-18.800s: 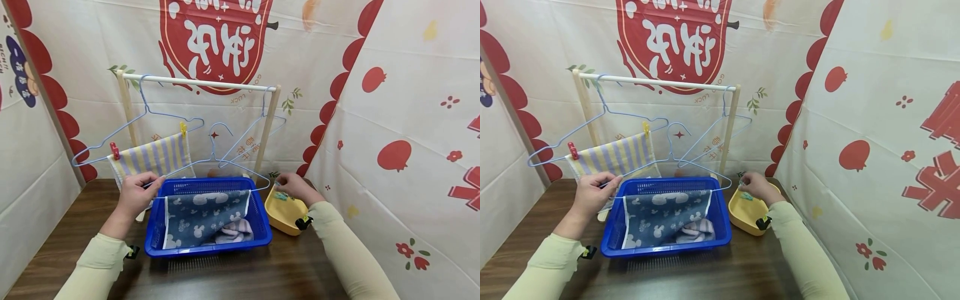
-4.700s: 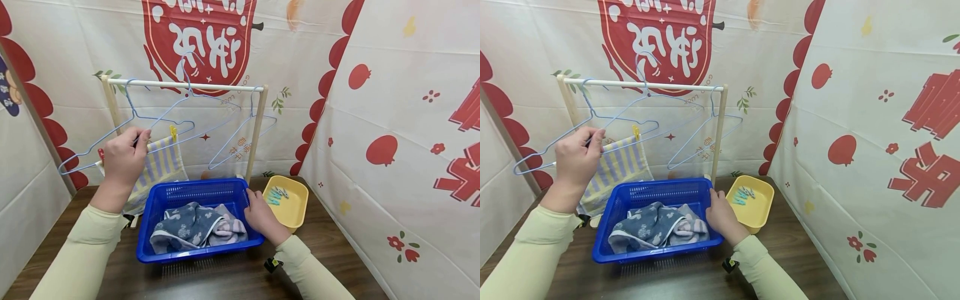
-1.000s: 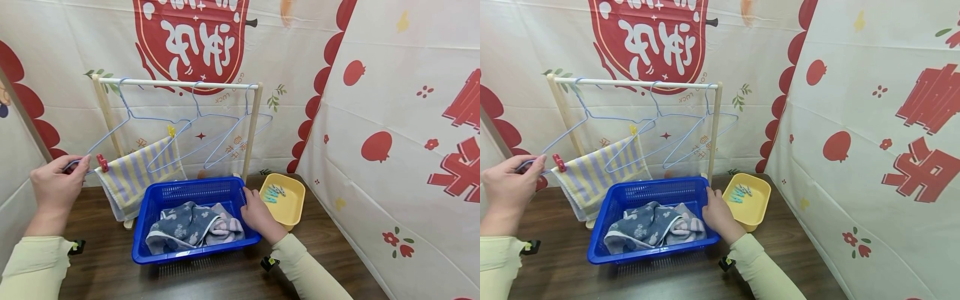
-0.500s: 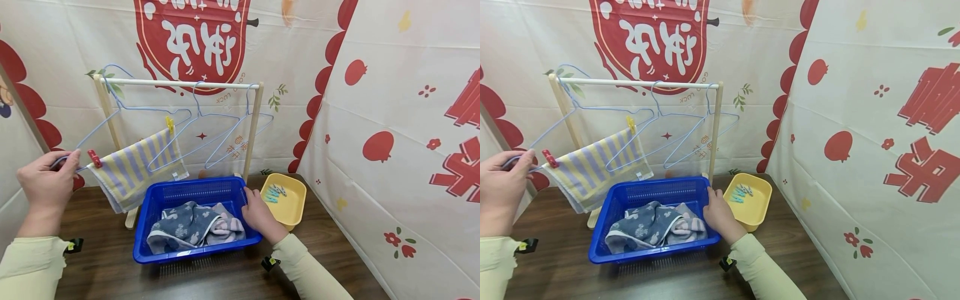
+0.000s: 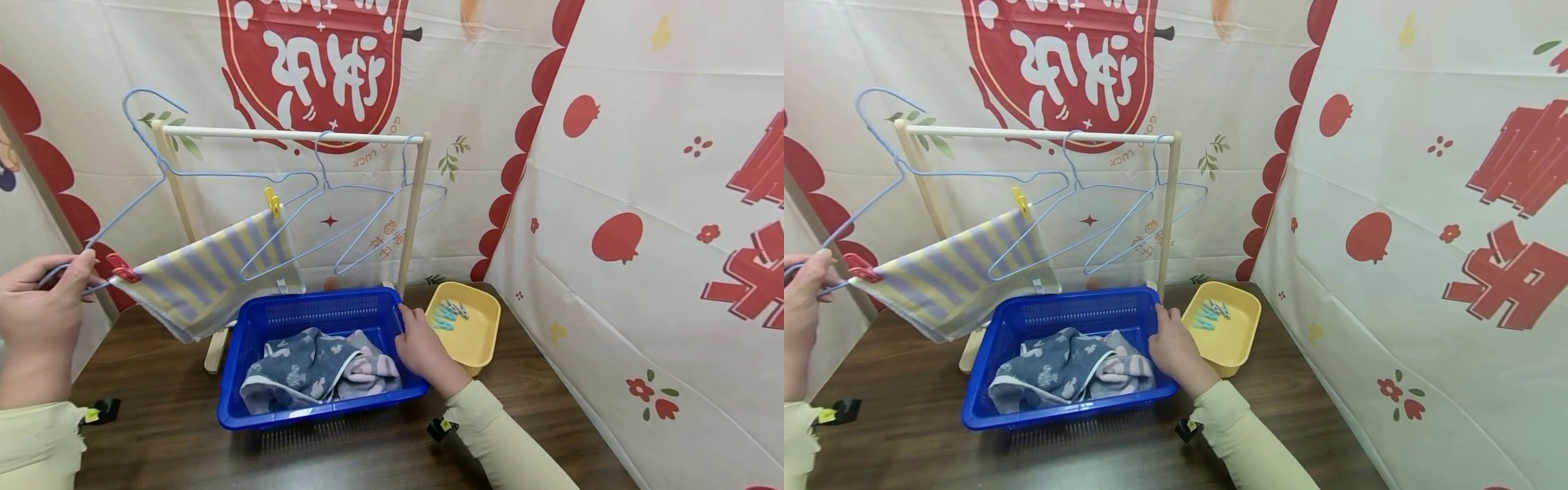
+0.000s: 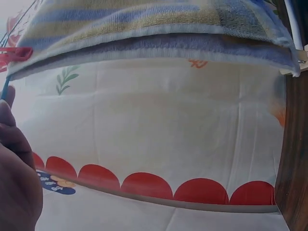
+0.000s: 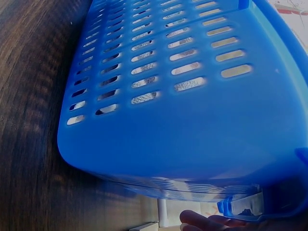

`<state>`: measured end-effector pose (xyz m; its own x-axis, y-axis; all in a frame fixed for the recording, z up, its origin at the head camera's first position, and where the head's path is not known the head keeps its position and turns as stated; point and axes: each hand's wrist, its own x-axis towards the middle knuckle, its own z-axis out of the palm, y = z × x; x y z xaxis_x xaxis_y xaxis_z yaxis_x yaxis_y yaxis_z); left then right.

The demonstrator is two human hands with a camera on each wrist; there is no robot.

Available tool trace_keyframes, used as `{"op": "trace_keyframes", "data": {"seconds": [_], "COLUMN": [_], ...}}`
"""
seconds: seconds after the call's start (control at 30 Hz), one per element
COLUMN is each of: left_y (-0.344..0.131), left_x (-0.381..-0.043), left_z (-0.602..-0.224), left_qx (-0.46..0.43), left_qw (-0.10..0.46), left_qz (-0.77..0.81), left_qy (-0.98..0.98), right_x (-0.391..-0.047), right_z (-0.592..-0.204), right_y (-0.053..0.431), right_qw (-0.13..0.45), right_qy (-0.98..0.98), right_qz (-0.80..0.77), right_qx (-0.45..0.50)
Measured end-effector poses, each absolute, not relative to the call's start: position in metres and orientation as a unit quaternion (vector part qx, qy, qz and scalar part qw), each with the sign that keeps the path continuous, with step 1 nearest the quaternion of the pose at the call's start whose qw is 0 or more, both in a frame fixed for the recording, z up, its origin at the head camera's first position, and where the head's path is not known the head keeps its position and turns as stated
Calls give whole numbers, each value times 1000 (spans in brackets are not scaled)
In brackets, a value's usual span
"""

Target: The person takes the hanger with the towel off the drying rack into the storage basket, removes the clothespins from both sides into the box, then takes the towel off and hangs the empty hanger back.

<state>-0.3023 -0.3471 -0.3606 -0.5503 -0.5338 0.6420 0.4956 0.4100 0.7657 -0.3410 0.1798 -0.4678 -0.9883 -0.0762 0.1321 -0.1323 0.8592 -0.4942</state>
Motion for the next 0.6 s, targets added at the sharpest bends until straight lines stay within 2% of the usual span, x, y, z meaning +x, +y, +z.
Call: {"op": "trace_keyframes", "data": {"seconds": [0.3,0.6], "left_y": [-344,-333], "left_x": [-292,-287], "left_z": [-352,-347], "left_qx": [-16,-146], "left_qw": [457,402], "left_qz": [-578,-723], "left_qy": [-675,-542], "right_x": [-340,-340], "right_z": [-468,-465], "right_y": [181,179], "right_qw": [56,50], "right_qy": [-963,-961], "right_qz": [258,266], "right_qx": [52,50]}}
